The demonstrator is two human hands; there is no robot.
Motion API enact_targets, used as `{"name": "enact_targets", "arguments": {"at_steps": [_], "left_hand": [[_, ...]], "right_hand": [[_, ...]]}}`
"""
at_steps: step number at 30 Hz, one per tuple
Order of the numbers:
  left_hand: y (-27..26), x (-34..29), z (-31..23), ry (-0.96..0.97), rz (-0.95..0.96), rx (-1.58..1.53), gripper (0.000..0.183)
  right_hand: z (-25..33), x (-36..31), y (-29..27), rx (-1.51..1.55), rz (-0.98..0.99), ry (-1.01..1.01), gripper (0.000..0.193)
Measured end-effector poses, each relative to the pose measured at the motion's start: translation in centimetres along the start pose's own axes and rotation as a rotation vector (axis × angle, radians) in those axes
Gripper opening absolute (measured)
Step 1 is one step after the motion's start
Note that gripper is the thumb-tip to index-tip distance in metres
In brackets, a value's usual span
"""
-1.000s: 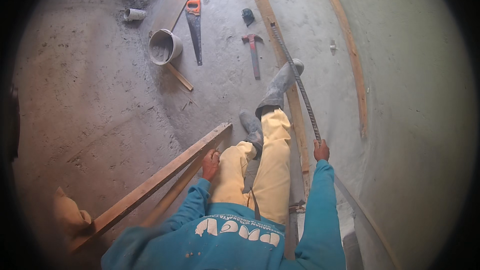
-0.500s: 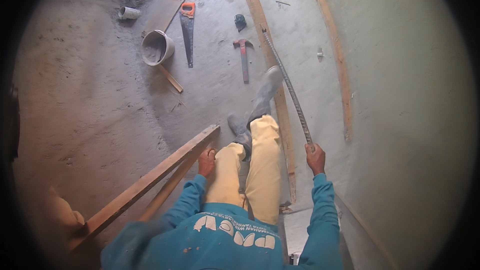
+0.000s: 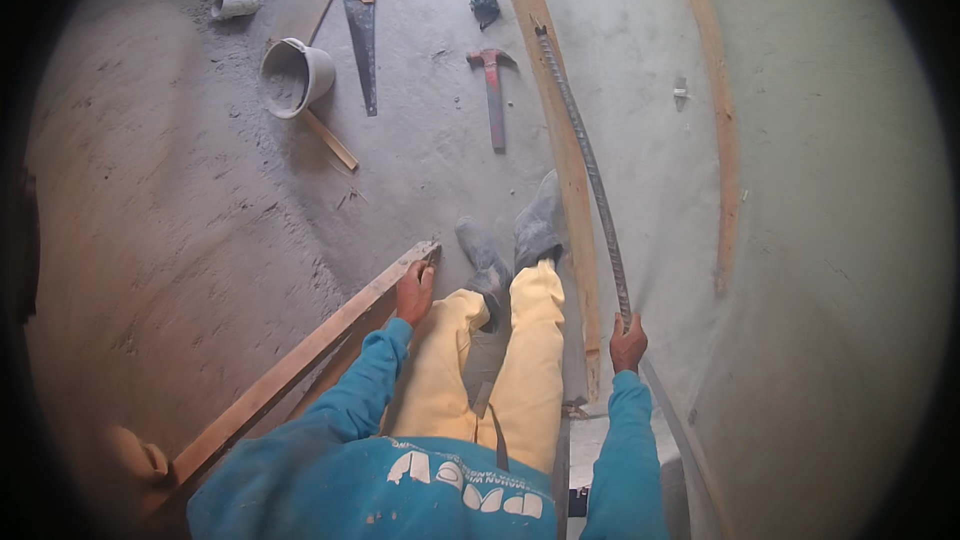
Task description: The person walks through a construction site, picks up a long steel rebar, and positions it vertically against a wall. They then use a hammer to drive nails into the wall to secure the rebar in place.
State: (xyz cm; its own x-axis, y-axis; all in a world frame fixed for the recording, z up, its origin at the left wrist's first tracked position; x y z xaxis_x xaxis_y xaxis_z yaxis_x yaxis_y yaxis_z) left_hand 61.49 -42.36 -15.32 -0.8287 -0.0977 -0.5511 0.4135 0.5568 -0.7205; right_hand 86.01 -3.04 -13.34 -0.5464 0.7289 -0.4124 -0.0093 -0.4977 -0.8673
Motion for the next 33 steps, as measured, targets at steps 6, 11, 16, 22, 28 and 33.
{"name": "enact_targets", "arguments": {"at_steps": [6, 11, 16, 22, 28, 33], "left_hand": [[9.5, 8.9, -3.1, -0.011, 0.041, -0.034, 0.032], [15.4, 10.5, -4.6, 0.011, 0.113, -0.072, 0.032], [14.8, 8.4, -6.9, -0.003, 0.148, -0.065, 0.031], [10.7, 6.6, -11.5, -0.107, 0.146, -0.059, 0.030], [7.2, 5.6, -16.7, -0.071, 0.103, -0.142, 0.031], [5.7, 4.7, -20.0, -0.093, 0.102, -0.315, 0.030]], "right_hand": [[-7.7, 5.3, 10.4, -0.023, -0.070, -0.013, 0.026], [-13.0, 13.0, 12.8, -0.091, -0.023, -0.025, 0.032], [-12.6, 13.7, 8.8, -0.002, 0.351, 0.026, 0.031], [-5.2, 4.2, 1.0, 0.016, 0.304, 0.113, 0.030], [7.5, -2.3, -12.3, 0.214, 0.453, 0.217, 0.027], [12.5, -3.8, -21.3, 0.152, 0.552, 0.324, 0.028]]}}
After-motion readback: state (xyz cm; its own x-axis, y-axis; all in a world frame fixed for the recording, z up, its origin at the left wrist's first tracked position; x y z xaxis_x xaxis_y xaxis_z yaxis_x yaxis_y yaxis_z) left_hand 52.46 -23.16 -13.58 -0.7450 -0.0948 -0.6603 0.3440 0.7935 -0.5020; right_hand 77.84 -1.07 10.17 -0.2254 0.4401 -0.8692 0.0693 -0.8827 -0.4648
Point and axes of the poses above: each hand's wrist, its own x-axis towards the middle knuckle, its own y-axis out of the palm, z = x × y, the point moved 6 cm from there along x, towards the middle knuckle, and after that the axes turned 10 degrees about -z, right-handed, at the moved point
